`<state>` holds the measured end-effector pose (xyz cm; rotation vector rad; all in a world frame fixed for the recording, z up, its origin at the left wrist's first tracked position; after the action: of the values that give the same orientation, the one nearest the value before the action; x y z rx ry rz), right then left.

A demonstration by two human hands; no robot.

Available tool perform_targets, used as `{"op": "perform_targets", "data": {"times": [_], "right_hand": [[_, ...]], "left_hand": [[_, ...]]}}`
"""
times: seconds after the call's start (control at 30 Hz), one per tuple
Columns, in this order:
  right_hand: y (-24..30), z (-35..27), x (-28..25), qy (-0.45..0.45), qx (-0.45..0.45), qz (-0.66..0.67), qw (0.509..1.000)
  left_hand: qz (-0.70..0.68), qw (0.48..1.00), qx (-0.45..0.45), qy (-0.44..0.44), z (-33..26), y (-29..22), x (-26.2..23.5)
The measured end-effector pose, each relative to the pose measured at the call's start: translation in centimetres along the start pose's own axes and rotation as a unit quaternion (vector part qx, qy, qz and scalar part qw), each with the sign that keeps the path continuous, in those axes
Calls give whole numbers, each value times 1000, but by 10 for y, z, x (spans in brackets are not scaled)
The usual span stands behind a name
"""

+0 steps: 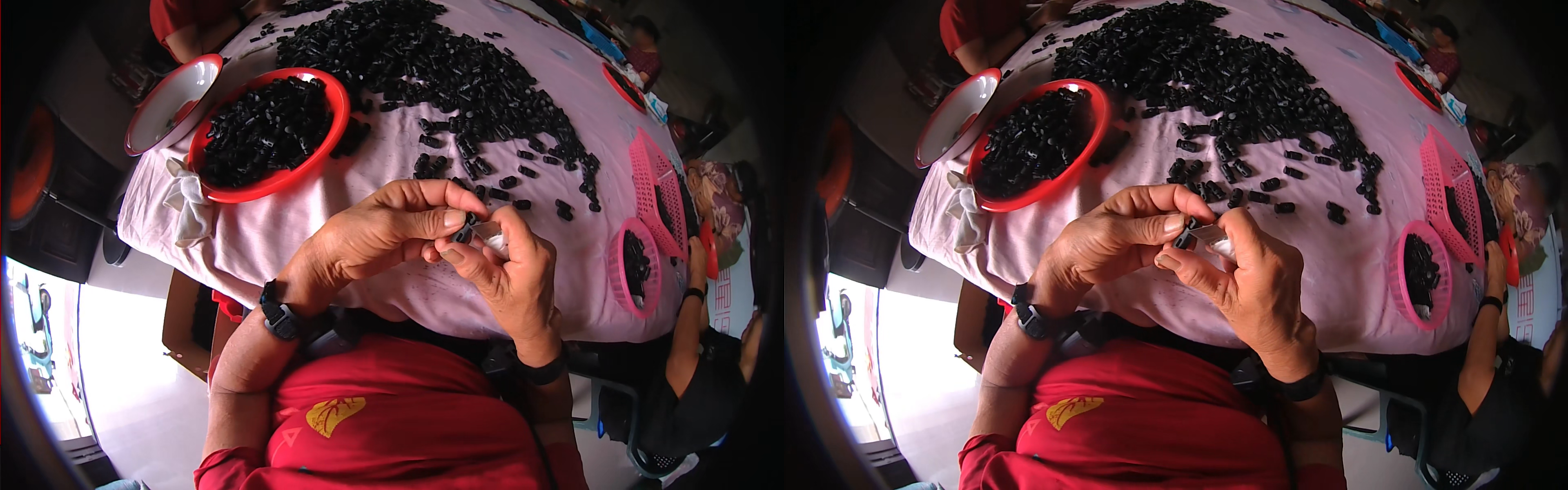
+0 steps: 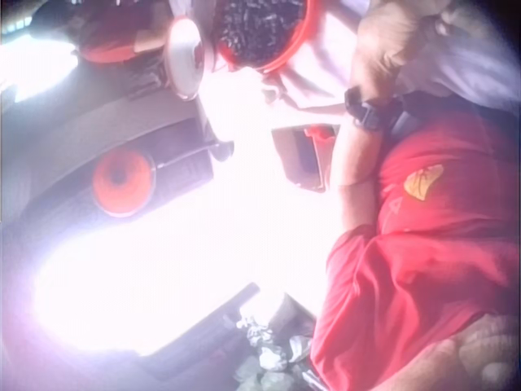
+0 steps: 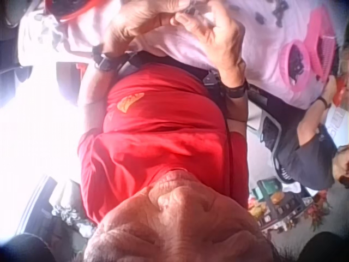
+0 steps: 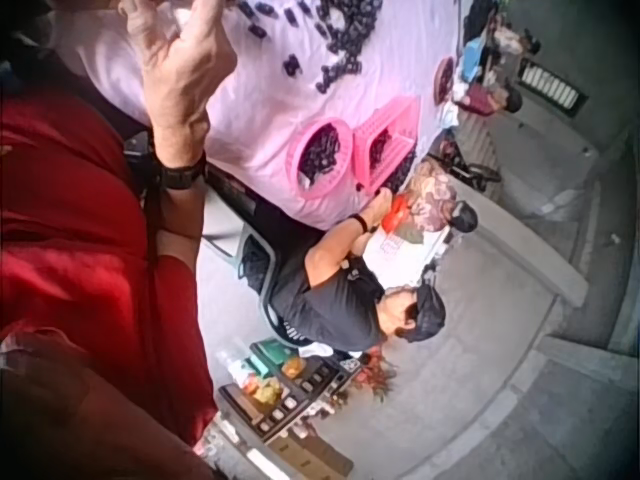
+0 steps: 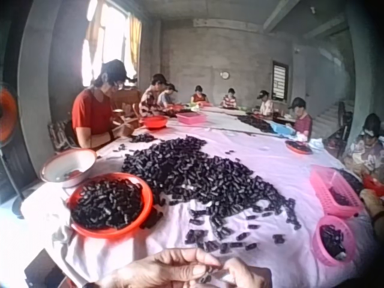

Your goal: Manually assembling small black plastic components for shoes on a work table.

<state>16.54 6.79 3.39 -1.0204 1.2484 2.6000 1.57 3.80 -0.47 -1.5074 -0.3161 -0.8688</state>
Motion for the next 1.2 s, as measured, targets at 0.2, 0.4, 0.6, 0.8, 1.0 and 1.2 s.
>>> {"op": "perform_targets", "data": {"times": [0.2, 0.4, 0.6, 0.8, 1.0, 1.2], "right_hand": [[-1, -1, 0, 3, -3, -40, 999], [3, 0, -2, -14, -36, -80, 996], [3, -2, -3, -27, -44, -107, 993], [3, -2, -2, -20, -40, -114, 992], [4, -2, -2, -33, -54, -133, 989], [5, -2, -3, -42, -56, -135, 988]], "left_hand": [[30, 1000, 6, 0, 1, 0, 1], [39, 999, 7, 1, 0, -1, 2], [34, 999, 9, 5, 0, -1, 3], [22, 1000, -3, -16, -1, -1, 6], [16, 999, -11, -28, 0, -1, 7], [15, 1000, -3, 12, 0, 1, 3]]}}
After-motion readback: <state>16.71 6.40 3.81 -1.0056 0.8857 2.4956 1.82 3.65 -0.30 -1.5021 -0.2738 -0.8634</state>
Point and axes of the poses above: each hand's wrist, its own z-axis towards the middle knuckle, its own x-axis out of the palm, y = z × x, the point moved 4 cm from there along z, towards the middle knuckle, and after that the axes turned 5 degrees about x, right-handed, at the moved point
